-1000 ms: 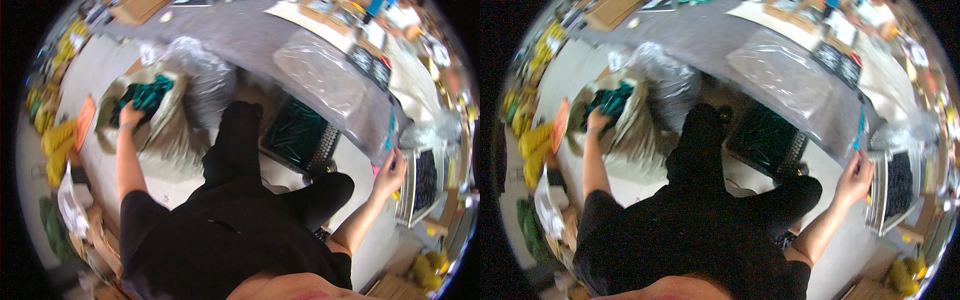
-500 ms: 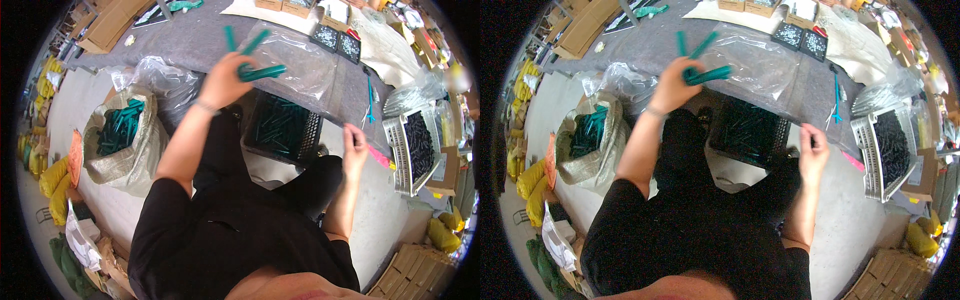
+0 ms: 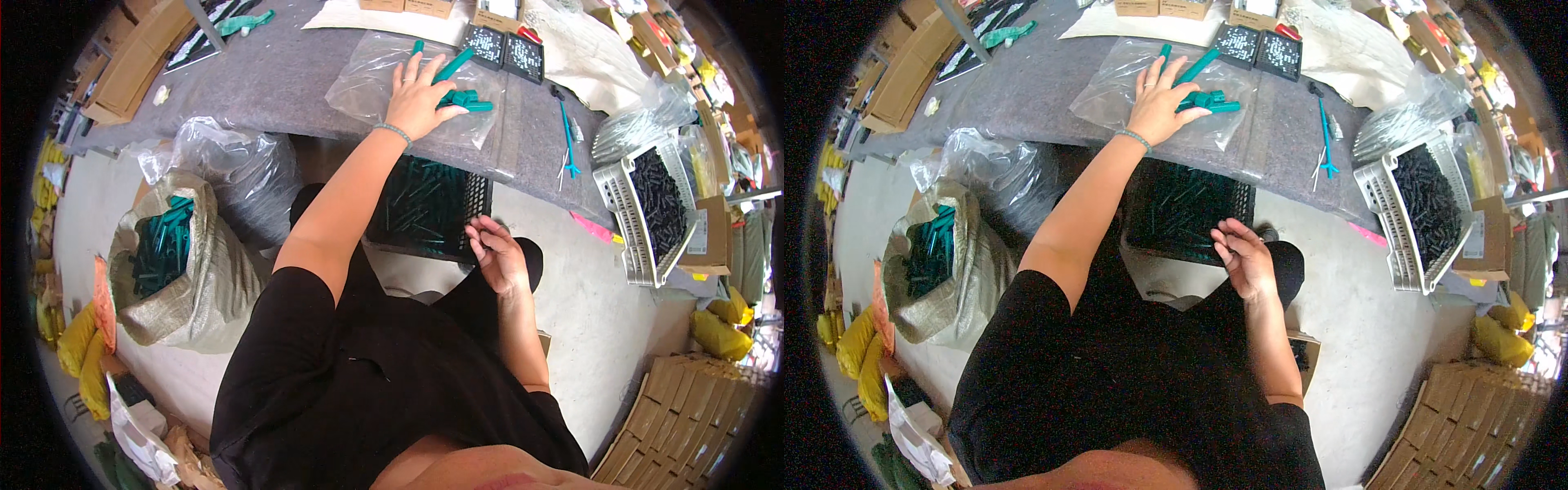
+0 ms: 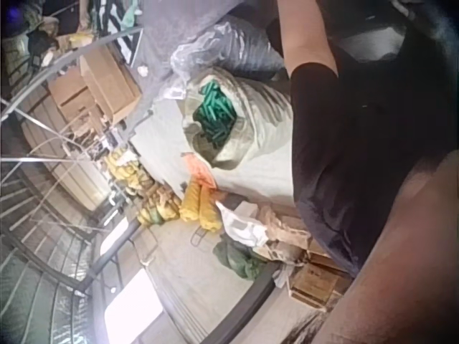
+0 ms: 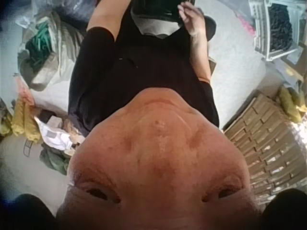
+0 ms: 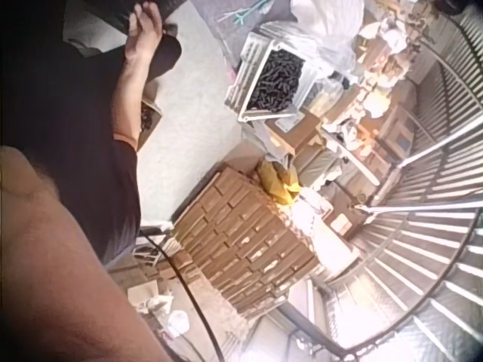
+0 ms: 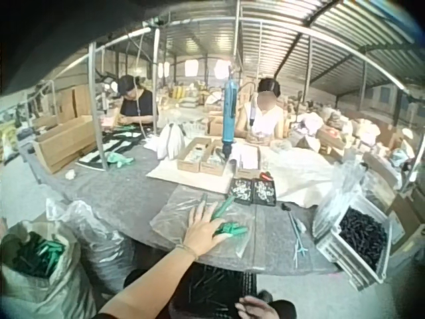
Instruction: Assembling small black plastic components onto larger green plastic handles in a workshop.
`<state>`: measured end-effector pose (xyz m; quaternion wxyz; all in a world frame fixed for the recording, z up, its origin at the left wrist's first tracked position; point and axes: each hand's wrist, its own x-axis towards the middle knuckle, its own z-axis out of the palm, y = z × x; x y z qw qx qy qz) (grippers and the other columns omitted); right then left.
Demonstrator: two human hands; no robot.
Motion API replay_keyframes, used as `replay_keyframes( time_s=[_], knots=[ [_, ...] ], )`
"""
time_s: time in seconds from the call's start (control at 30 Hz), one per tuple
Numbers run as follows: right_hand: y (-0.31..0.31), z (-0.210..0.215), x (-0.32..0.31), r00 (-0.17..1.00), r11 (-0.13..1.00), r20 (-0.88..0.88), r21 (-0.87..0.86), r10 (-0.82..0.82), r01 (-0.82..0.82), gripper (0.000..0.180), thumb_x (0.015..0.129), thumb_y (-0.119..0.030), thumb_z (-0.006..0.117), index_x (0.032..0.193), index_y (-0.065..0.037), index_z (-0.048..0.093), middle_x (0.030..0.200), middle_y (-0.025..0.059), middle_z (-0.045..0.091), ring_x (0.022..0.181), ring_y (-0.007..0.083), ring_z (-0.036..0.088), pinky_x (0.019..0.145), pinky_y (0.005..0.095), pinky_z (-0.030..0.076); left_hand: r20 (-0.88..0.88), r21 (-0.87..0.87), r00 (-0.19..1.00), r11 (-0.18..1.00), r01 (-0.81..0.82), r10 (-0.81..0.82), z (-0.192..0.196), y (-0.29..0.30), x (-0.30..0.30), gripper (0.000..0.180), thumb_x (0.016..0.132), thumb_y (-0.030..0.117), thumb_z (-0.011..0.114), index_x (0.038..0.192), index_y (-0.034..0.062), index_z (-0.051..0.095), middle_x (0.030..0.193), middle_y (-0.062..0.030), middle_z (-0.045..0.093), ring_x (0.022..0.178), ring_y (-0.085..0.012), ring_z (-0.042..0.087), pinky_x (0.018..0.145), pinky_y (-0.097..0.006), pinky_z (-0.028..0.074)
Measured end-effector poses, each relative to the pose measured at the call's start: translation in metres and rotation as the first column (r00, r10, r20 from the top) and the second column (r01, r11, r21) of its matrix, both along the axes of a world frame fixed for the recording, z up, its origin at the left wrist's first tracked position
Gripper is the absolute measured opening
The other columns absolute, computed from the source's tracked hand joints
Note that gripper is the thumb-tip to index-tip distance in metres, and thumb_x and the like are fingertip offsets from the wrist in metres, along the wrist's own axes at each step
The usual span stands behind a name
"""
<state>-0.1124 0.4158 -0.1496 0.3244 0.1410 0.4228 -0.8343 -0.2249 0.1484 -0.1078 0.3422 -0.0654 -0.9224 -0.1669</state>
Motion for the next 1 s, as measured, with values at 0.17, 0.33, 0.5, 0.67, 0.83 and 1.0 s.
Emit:
replay_keyframes(
  time_s=[0.17, 0.33, 0.5, 0.67, 0.83, 1.0],
  knots=[
    [-0.007, -0.02, 0.007, 0.994, 0.995, 0.048, 0.021, -0.102, 0.101, 0.049, 0.085, 0.005, 0.053, 0.129, 0.009, 0.032, 0.122, 0.022, 0.049, 0.108, 0.0283, 0.056, 0.091, 0.0311, 0.05, -0.187, -0.071, 0.982, 0.997, 0.018, -0.031, 0.007, -0.011, -0.01, 0.03, 0.076, 0.036, 0.067, 0.094, 0.012, 0.065, 0.133, -0.0085, 0.044, 0.125, -0.0303, 0.037, 0.105, -0.05, 0.024],
    [-0.002, -0.03, 0.013, 0.995, 0.998, 0.094, -0.062, 0.029, -0.023, 0.04, 0.089, -0.005, 0.054, 0.125, 0.004, 0.04, 0.116, 0.0178, 0.057, 0.099, 0.0227, 0.061, 0.082, 0.028, 0.053, -0.374, 0.561, 0.927, 0.797, 0.224, 0.002, 0.03, -0.009, -0.003, 0.026, 0.081, 0.023, 0.067, 0.097, 0.0031, 0.064, 0.106, -0.0115, 0.061, 0.098, -0.0229, 0.058, 0.086, -0.035, 0.044],
    [-0.002, -0.02, 0.009, 0.992, 0.988, 0.009, -0.089, 0.127, -0.126, 0.028, 0.091, -0.015, 0.055, 0.116, -0.005, 0.047, 0.113, 0.0144, 0.06, 0.089, 0.0196, 0.063, 0.075, 0.0305, 0.053, -0.237, 0.862, 0.89, 0.338, 0.377, -0.39, 0.057, 0.017, 0.085, 0.02, 0.089, 0.014, 0.058, 0.098, -0.0019, 0.053, 0.084, -0.0051, 0.061, 0.074, -0.0087, 0.058, 0.067, -0.022, 0.046],
    [-0.027, 0.016, 0.009, 0.983, 0.974, -0.084, -0.14, 0.166, -0.176, 0.032, 0.089, -0.01, 0.055, 0.118, 0.0, 0.047, 0.116, 0.0172, 0.057, 0.095, 0.0245, 0.061, 0.082, 0.0359, 0.051, 0.11, 0.991, 0.749, 0.133, -0.029, -0.653, -0.017, 0.046, 0.176, 0.015, 0.089, 0.011, 0.053, 0.102, 0.0041, 0.05, 0.078, 0.0001, 0.051, 0.066, -0.0075, 0.048, 0.062, -0.022, 0.04],
    [-0.034, 0.018, 0.02, 0.98, 0.979, -0.07, -0.066, 0.188, -0.192, 0.034, 0.087, -0.008, 0.059, 0.117, 0.001, 0.048, 0.113, 0.0168, 0.058, 0.095, 0.0227, 0.062, 0.081, 0.0312, 0.052, 0.096, 0.975, 0.765, -0.093, -0.2, -0.637, -0.044, 0.068, 0.21, 0.017, 0.086, 0.009, 0.061, 0.102, 0.0047, 0.058, 0.087, 0.0024, 0.056, 0.074, -0.0042, 0.048, 0.065, -0.02, 0.041],
    [-0.025, 0.005, 0.021, 0.968, 0.979, -0.147, 0.016, 0.202, -0.202, 0.026, 0.089, -0.012, 0.058, 0.112, -0.001, 0.05, 0.107, 0.0138, 0.061, 0.086, 0.0156, 0.062, 0.076, 0.0285, 0.052, 0.186, 0.977, 0.766, 0.201, -0.075, -0.615, -0.038, 0.065, 0.205, 0.016, 0.088, 0.011, 0.057, 0.103, 0.0047, 0.058, 0.09, 0.0013, 0.057, 0.082, -0.0095, 0.053, 0.077, -0.025, 0.043]
  ],
)
